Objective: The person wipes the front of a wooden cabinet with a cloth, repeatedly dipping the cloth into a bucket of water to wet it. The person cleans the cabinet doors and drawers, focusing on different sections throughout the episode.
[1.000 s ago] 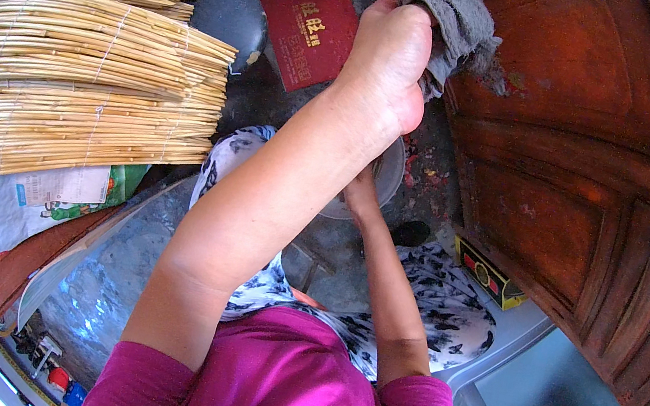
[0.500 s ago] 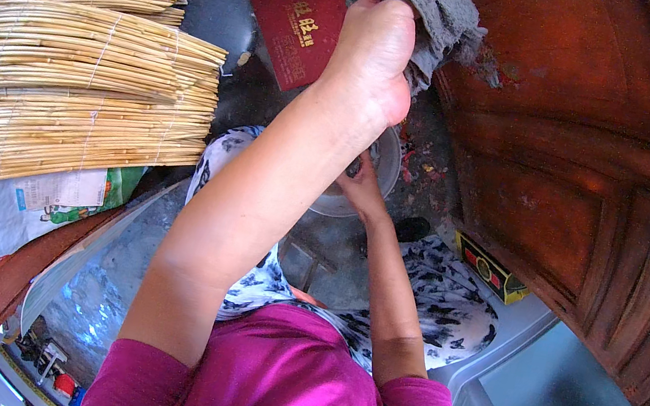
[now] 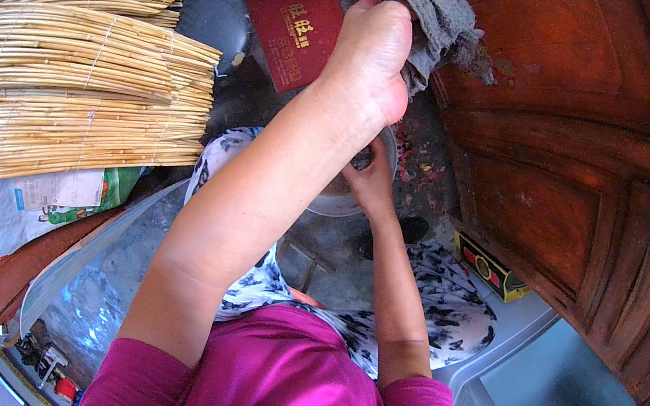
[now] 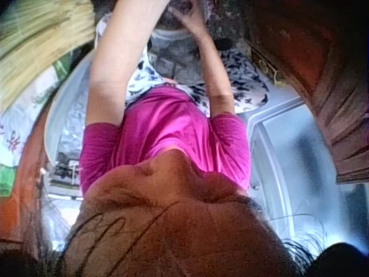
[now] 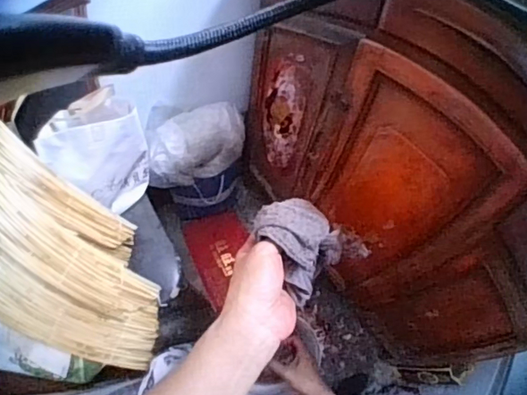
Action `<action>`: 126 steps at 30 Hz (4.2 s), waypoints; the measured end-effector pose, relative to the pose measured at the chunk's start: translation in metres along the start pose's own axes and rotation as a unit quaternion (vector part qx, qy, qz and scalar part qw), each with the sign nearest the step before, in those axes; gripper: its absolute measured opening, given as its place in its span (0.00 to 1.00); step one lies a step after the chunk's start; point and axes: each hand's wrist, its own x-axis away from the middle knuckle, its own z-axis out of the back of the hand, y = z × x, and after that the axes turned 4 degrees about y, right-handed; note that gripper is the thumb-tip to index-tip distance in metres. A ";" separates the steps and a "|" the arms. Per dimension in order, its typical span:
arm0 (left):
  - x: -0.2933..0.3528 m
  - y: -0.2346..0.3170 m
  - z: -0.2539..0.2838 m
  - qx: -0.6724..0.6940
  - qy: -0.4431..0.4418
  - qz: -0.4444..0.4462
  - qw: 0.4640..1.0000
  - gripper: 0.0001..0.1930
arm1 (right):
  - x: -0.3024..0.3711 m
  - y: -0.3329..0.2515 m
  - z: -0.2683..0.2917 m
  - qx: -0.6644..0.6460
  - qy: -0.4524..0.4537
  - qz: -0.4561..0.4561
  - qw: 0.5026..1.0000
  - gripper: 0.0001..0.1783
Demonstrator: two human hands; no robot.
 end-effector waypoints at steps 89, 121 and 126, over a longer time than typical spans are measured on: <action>0.011 -0.030 0.007 -0.029 0.062 0.078 0.995 0.15 | -0.069 -0.361 0.377 0.602 0.430 0.392 0.547 0.17; 0.005 -0.035 0.009 -0.031 0.040 0.099 0.994 0.12 | -0.126 -0.399 0.375 0.617 0.435 0.456 0.471 0.17; 0.007 -0.035 0.012 -0.045 0.054 0.057 0.996 0.13 | -0.043 -0.364 0.393 0.643 0.418 0.389 0.510 0.28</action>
